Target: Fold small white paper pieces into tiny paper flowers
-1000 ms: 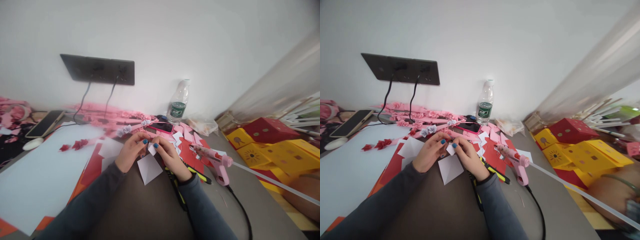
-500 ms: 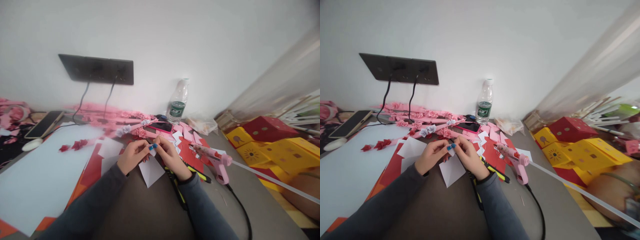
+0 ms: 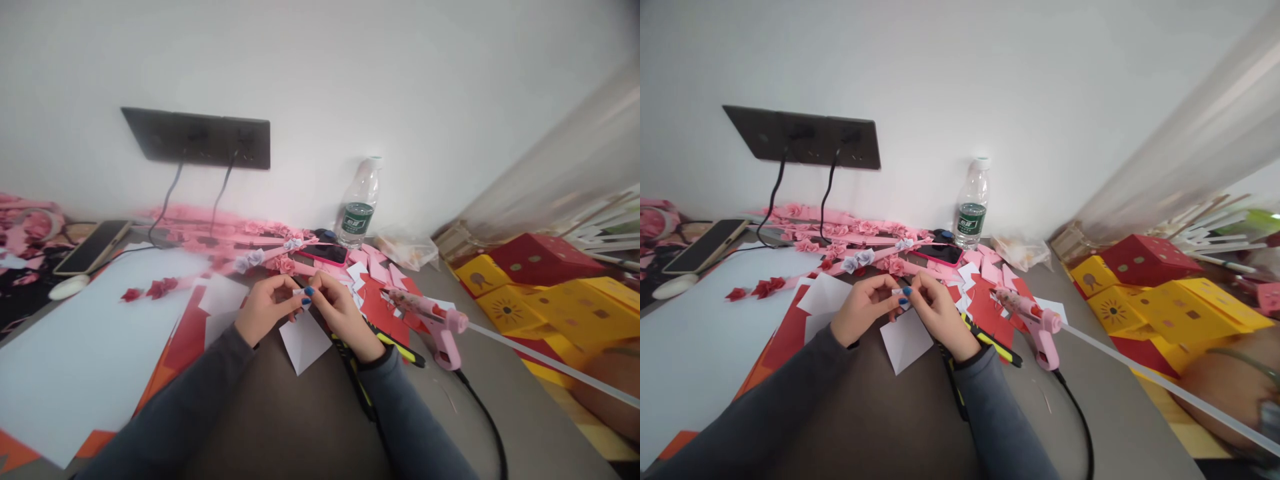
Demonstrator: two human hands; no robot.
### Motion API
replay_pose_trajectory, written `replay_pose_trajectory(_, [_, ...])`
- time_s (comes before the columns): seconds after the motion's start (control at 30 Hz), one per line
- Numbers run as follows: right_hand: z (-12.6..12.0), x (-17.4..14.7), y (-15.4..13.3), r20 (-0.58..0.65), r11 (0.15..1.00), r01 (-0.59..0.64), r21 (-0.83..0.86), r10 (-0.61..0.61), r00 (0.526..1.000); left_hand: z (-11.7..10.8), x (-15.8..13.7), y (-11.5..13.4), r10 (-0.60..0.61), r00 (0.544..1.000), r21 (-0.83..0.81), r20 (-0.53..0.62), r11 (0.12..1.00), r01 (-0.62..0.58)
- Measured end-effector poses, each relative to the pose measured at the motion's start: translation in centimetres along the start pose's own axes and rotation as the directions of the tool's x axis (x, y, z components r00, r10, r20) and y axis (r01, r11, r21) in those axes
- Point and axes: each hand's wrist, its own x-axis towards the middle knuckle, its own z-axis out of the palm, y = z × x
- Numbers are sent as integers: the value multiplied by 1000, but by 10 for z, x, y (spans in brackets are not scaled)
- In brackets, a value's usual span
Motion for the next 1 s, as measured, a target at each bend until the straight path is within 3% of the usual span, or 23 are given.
replay_pose_trajectory(0.23, [1, 1, 0, -13, 998, -33, 60, 33, 999, -1, 2, -4, -30, 1000, -45, 8, 999, 30])
replay_pose_trajectory(0.43, [1, 3, 2, -215, 995, 96, 40, -86, 973, 2, 3, -1, -34, 997, -57, -72, 998, 30])
replay_pose_trajectory(0.6, [0, 4, 3, -140, 987, 144, -72, -153, 978, 2, 4, -3, -27, 996, -71, -91, 997, 21])
replay_pose_trajectory(0.8, [0, 4, 4, -116, 988, 112, -111, -125, 985, -1, 4, -2, 22, 981, 144, -191, 990, 6])
replay_pose_trajectory(1.0, [0, 6, 2, -63, 982, 76, -171, -88, 994, -3, 1, 1, 66, 980, 306, -189, 952, -5])
